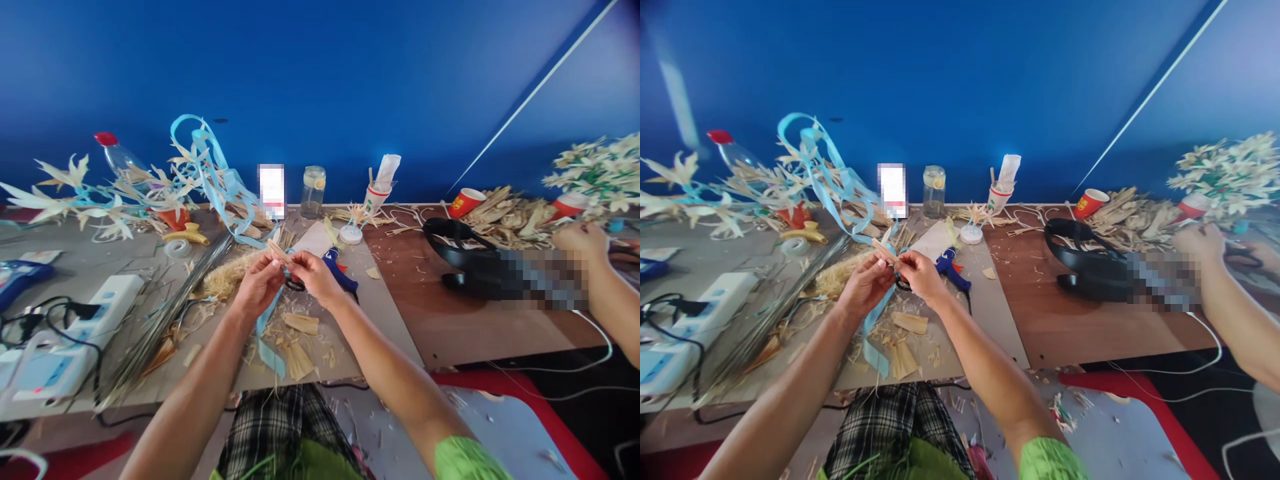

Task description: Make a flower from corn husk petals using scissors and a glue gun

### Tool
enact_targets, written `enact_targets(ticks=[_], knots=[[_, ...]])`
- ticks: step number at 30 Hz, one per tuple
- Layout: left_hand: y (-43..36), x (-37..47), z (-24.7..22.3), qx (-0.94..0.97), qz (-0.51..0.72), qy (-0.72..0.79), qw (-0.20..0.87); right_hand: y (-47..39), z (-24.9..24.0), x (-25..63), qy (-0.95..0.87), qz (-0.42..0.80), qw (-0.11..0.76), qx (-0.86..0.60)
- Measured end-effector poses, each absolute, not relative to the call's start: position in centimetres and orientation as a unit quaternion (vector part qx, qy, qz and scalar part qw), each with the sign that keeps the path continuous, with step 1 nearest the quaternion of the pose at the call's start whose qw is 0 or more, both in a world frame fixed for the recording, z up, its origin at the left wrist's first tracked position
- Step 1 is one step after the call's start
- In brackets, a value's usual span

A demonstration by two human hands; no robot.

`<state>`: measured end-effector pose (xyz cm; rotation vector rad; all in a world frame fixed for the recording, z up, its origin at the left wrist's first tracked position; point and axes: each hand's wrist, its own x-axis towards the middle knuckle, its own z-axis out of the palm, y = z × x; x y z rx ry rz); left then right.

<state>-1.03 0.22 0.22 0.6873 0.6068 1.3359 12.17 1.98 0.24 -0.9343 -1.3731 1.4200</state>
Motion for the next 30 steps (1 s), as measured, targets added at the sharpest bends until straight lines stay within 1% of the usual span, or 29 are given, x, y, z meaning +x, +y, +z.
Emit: enact_targets(ticks=[2, 5, 7, 8, 13, 16, 18, 20, 25, 27, 30], knots=[[0.28, -1.09, 0.1, 0.304, 0.599, 0.283, 0.684, 1.87, -0.02, 11.97, -0.587, 0.536, 0.467, -0.387], [0.31, -1.18, 0.03, 0.297, 0.6, 0.301, 0.679, 1.6, 0.16, 11.98, -0.652, 0.432, 0.476, -0.401], [0.29, -1.17, 0.04, 0.301, 0.596, 0.306, 0.678, 1.5, 0.32, 12.02, -0.662, 0.401, 0.485, -0.408], [0.26, -1.15, 0.04, 0.307, 0.594, 0.306, 0.678, 1.51, 0.33, 12.03, -0.649, 0.414, 0.489, -0.41], [0.11, -0.93, 0.2, 0.334, 0.579, 0.305, 0.678, 1.88, 0.11, 12.06, -0.499, 0.574, 0.506, -0.407], [-0.04, -0.86, 0.52, 0.334, 0.58, 0.31, 0.675, 1.89, 0.38, 12.16, -0.47, 0.61, 0.502, -0.392], [-0.12, -0.83, 0.73, 0.34, 0.581, 0.317, 0.668, 1.77, 0.69, 12.21, -0.473, 0.633, 0.482, -0.38], [-0.16, -0.75, 0.8, 0.35, 0.579, 0.334, 0.656, 1.66, 0.88, 12.23, -0.495, 0.631, 0.463, -0.376], [-0.1, -0.43, 0.29, 0.378, 0.563, 0.375, 0.632, 1.77, 0.4, 12.24, -0.569, 0.53, 0.48, -0.405], [-0.11, -0.36, 0.16, 0.386, 0.56, 0.375, 0.63, 1.84, 0.11, 12.25, -0.561, 0.536, 0.487, -0.402], [-0.21, -0.33, 0.42, 0.376, 0.563, 0.364, 0.639, 1.74, 0.01, 12.22, -0.521, 0.578, 0.501, -0.379]])
